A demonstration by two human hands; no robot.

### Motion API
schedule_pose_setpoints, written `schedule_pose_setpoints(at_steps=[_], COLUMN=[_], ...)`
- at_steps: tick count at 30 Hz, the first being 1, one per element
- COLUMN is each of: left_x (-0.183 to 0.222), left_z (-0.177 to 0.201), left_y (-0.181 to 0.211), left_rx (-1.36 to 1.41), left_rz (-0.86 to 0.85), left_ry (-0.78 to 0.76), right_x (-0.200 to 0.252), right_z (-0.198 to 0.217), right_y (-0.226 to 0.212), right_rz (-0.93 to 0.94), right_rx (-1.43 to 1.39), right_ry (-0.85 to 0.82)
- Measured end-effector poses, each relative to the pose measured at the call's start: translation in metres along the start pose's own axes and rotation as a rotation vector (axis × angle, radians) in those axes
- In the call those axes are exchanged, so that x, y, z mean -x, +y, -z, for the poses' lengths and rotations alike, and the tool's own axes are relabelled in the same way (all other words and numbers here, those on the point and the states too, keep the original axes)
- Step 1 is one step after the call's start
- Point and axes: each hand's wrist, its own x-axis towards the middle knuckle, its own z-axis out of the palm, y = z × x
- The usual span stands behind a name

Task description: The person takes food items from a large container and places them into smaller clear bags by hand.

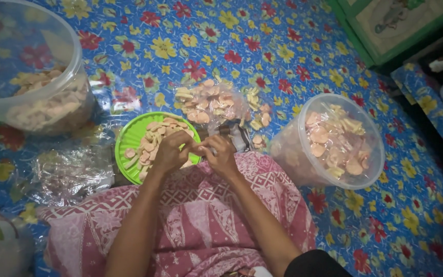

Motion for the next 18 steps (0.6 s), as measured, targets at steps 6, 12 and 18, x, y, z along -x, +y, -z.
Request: schedule_pose_setpoints(at_steps=[6, 12, 18], left_x=[-0.001, -0.005, -0.008], left_z=[0.003, 0.006, 0.004], left_y=[-0.012, -0.003, -0.004], left_rx=[-0.020, 0.002, 0.018], left_rz=[-0.002, 0.031, 0.067], left_ry=[0.036, 0.066, 0.036], right_x=[0.002, 0.006, 0.011], right_z=[-0.002, -0.003, -0.010], right_y=[0.012, 0.020, 0.040], right_rz=[0.006, 0.019, -0.020], right_rx=[0.021, -0.019, -0.094], right_ry=[0.010, 0.050, 0.068])
